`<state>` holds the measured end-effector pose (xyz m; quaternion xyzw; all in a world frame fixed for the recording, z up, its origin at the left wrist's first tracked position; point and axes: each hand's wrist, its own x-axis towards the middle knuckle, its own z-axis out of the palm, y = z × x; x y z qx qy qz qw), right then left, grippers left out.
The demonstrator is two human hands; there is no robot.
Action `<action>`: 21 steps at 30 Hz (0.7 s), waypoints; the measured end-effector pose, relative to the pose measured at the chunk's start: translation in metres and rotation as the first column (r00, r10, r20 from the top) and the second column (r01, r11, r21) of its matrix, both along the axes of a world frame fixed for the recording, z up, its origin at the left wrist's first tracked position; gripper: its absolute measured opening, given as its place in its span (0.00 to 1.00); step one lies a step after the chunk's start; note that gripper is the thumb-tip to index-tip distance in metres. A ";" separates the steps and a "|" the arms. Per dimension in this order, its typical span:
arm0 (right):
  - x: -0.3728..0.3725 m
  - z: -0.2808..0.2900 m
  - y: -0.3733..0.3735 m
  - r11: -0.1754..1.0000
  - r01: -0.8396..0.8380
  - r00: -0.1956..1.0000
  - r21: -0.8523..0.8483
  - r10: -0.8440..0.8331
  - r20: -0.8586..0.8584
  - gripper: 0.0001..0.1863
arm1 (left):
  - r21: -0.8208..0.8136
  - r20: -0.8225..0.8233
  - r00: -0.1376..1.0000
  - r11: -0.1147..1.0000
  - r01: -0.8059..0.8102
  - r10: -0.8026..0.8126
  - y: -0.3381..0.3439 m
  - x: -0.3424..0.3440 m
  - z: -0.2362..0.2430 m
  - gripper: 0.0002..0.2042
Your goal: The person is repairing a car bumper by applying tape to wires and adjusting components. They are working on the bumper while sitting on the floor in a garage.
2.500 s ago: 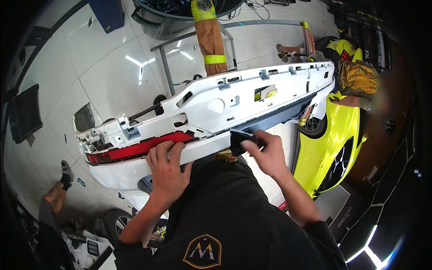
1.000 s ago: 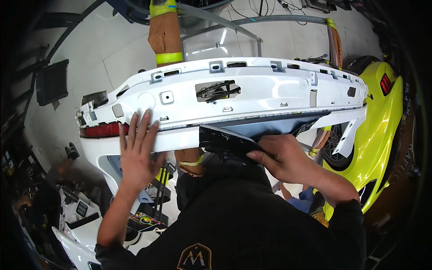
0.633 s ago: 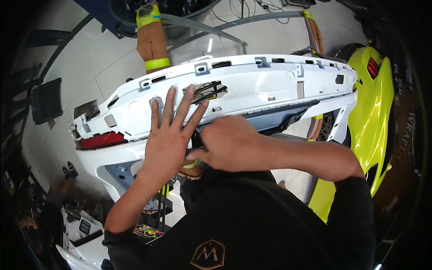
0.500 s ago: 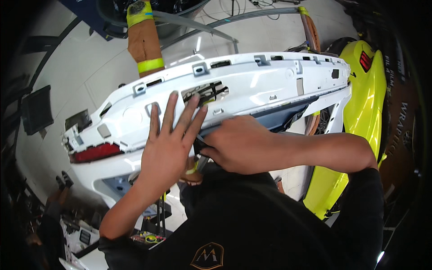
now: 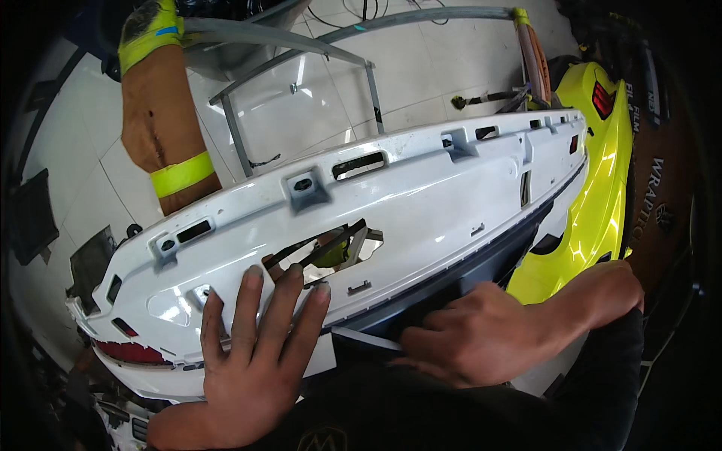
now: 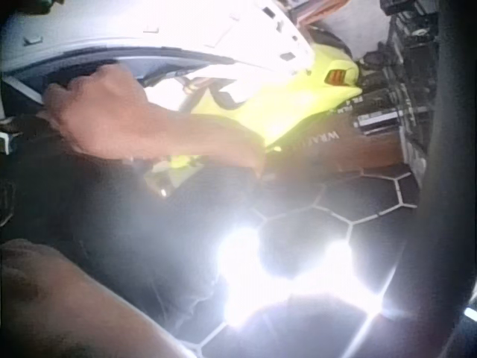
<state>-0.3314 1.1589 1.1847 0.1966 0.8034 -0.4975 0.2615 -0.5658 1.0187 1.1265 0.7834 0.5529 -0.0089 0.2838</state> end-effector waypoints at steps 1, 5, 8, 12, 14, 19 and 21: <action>0.007 -0.001 0.006 1.000 -0.002 1.000 -0.002 0.002 0.004 0.13 | -0.140 0.044 0.996 0.988 -0.069 0.076 0.002 0.001 0.007 0.42; 0.055 0.009 0.024 0.999 0.027 1.000 0.034 -0.027 -0.007 0.11 | -0.095 0.030 0.999 0.995 -0.016 0.019 0.001 0.001 0.000 0.40; 0.091 0.024 0.047 0.991 -0.057 0.998 0.121 0.053 0.033 0.13 | -0.124 0.030 0.999 0.992 -0.024 0.028 0.005 0.003 0.003 0.39; 0.159 0.028 0.054 0.950 -0.010 1.000 0.313 0.009 0.005 0.14 | -0.099 0.016 1.000 0.995 -0.007 0.009 0.002 0.005 -0.001 0.38; 0.180 0.026 0.056 0.916 -0.012 1.000 0.402 0.022 -0.020 0.14 | -0.057 0.005 1.000 0.998 0.028 -0.028 0.001 0.004 -0.007 0.37; 0.248 0.029 0.078 0.738 -0.095 0.989 0.668 0.144 -0.018 0.14 | -0.029 0.008 0.999 0.998 -0.050 0.050 -0.002 0.014 -0.011 0.38; 0.285 0.056 0.090 0.652 -0.138 0.990 0.746 0.116 0.081 0.15 | -0.062 0.050 0.998 0.998 -0.033 0.036 0.001 0.009 -0.010 0.39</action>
